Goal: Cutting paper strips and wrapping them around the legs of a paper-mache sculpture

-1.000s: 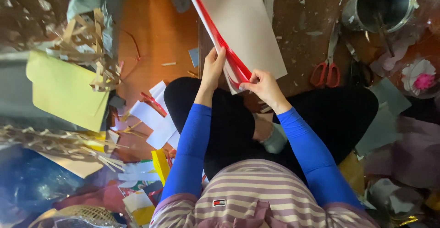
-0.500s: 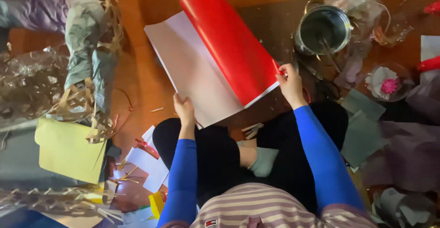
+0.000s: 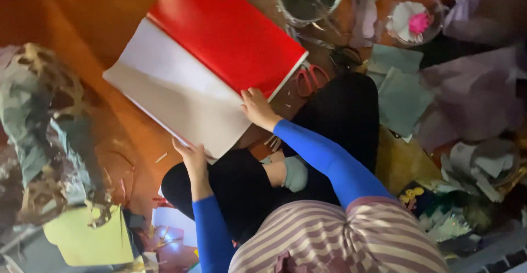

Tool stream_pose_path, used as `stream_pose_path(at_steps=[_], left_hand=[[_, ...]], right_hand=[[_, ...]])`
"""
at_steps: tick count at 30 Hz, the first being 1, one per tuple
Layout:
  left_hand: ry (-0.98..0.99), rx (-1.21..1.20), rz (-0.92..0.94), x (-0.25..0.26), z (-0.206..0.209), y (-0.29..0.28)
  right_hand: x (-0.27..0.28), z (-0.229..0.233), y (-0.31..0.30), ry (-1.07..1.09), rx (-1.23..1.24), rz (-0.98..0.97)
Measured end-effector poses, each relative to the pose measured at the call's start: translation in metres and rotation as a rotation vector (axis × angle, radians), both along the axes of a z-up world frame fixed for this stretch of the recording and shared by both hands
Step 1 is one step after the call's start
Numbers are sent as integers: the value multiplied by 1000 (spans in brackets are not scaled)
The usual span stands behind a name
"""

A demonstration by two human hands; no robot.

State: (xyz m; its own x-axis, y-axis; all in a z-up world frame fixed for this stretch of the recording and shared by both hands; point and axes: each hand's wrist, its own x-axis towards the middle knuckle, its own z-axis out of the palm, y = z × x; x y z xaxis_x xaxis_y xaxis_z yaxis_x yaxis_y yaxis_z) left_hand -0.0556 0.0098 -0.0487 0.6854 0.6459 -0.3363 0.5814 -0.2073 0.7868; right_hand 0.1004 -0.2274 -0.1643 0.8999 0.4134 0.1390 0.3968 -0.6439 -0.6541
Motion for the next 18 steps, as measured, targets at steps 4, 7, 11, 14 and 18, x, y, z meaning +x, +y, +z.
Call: stream_pose_path(at_steps=[4,7,11,14,18], left_hand=[[159,41,-62,-20,19,-22],[32,-56,-18,-16,31,-30],[67,113,-117,-34,43,-41],[148,198,-176,-47,76,-64],[22,309,-88,-44,83,-76]], right_hand=[[3,1,10,581,19,29],[8,42,8,871,100,146],[-9,171,-8,796,142,143],[22,164,-4,1066,613,99],[34,164,-23,1097,727,160]])
